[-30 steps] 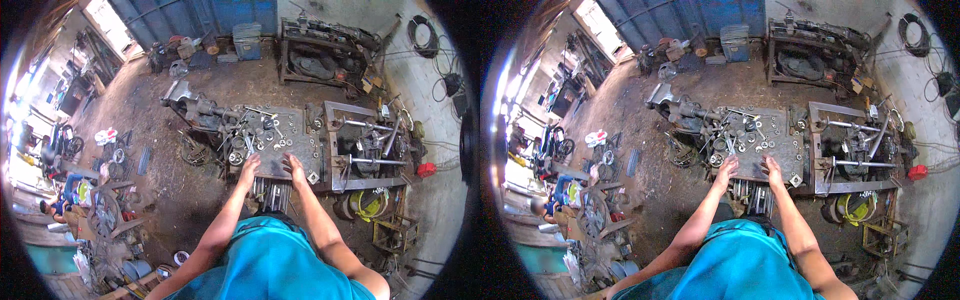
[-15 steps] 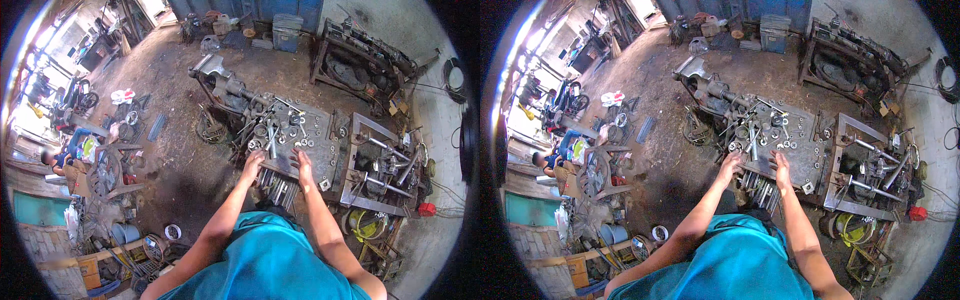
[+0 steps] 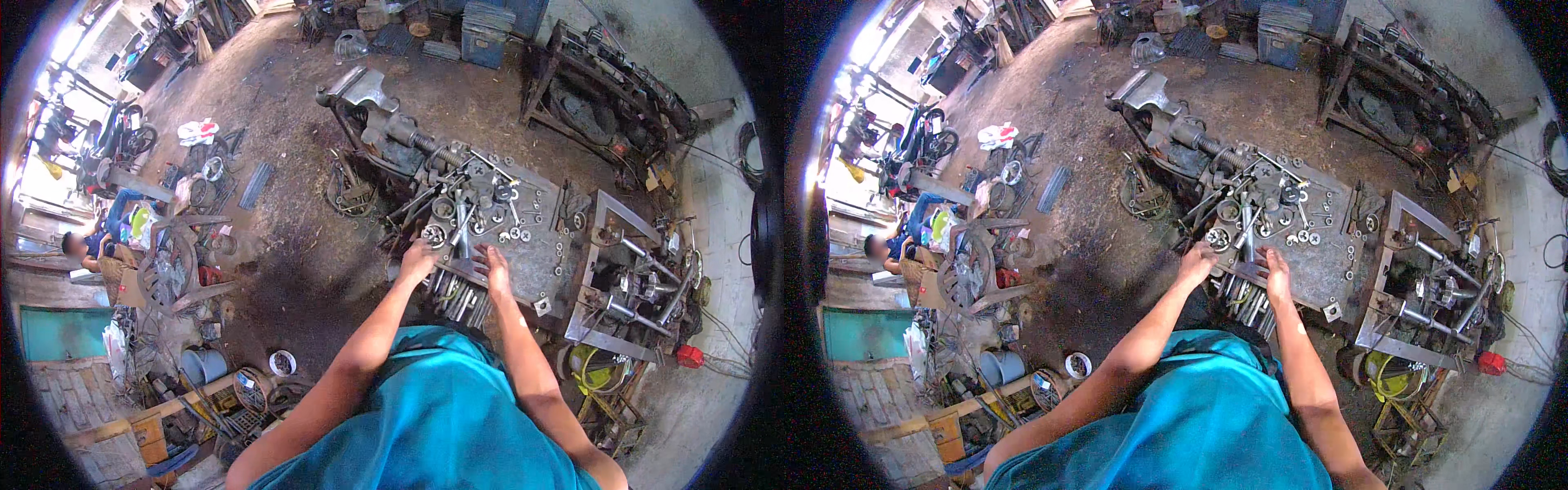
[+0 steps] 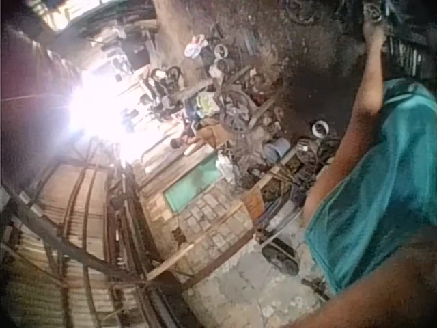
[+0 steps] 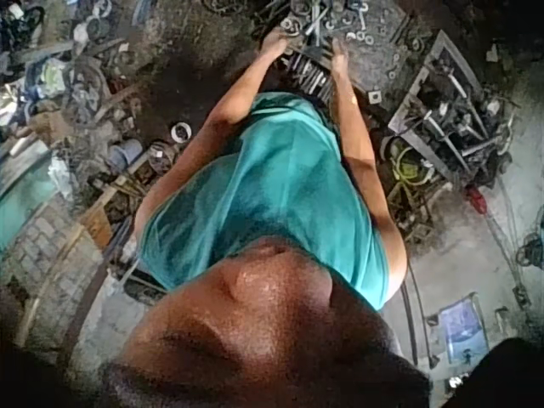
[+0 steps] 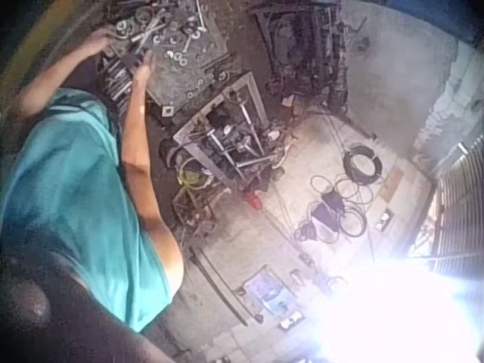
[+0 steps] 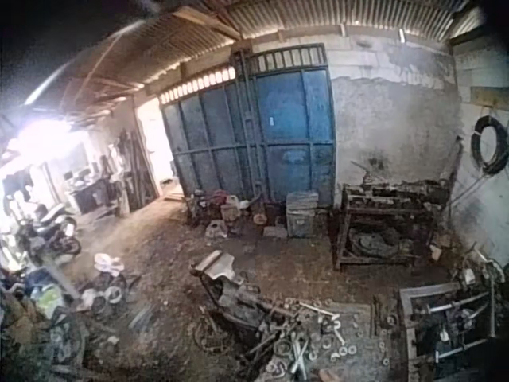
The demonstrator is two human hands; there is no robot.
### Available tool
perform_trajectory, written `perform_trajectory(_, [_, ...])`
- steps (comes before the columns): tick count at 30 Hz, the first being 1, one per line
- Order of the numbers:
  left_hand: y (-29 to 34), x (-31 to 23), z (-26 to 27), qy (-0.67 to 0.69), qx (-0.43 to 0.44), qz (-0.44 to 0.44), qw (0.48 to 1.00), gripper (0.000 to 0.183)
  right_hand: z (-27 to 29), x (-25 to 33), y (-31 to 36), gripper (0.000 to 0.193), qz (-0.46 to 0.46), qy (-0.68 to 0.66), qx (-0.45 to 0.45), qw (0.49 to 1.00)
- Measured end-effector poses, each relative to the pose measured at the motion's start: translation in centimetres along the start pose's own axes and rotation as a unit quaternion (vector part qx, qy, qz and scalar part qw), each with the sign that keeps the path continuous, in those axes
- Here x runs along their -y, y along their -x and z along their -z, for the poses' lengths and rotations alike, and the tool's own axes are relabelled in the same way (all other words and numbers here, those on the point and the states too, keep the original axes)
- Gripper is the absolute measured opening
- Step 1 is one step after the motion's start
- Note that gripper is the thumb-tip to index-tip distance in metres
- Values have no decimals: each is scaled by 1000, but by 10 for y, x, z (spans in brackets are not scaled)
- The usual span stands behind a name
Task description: The person sorts through various metal parts by hand, picking them from containers and a workbench.
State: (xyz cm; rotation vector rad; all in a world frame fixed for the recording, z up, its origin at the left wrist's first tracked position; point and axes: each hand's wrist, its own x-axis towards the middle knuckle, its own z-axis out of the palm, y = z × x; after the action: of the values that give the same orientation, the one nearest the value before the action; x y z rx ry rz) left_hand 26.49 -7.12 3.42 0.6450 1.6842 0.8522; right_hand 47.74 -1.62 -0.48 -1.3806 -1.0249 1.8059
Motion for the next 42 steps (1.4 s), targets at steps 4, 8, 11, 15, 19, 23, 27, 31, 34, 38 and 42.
perform_trajectory(4, [-40,22,18,-165,-90,-86,978,60,-42,19,-8,54,-15,26,24,999])
perform_trajectory(8, [-69,14,22,-227,-110,-110,961,64,-60,24,-18,49,-1,62,17,998])
perform_trajectory(11, [-82,9,20,-329,-70,-133,932,70,-64,18,-25,49,-50,51,9,997])
perform_trajectory(15, [-98,8,28,-390,-4,-129,912,71,-75,12,-36,48,-75,101,3,992])
perform_trajectory(19, [-99,0,26,-405,52,-141,902,65,-65,-7,-49,44,-59,181,0,982])
perform_trajectory(23, [-102,19,25,-423,-2,-205,883,66,-81,-8,-55,44,-88,152,6,984])
perform_trajectory(27, [-107,24,28,-465,23,-215,858,62,-88,-11,-62,46,-83,208,1,975])
perform_trajectory(31, [-106,20,29,-499,24,-235,834,37,-99,-7,-65,46,-71,220,-6,973])
perform_trajectory(34, [-104,19,29,-529,19,-250,811,37,-103,-8,-69,46,-84,182,4,980])
perform_trajectory(38, [-93,9,25,-498,18,-273,823,45,-87,-24,-80,52,-111,122,0,986])
perform_trajectory(42, [-91,15,29,-479,-21,-275,833,49,-102,-2,-74,44,-59,197,-13,979])
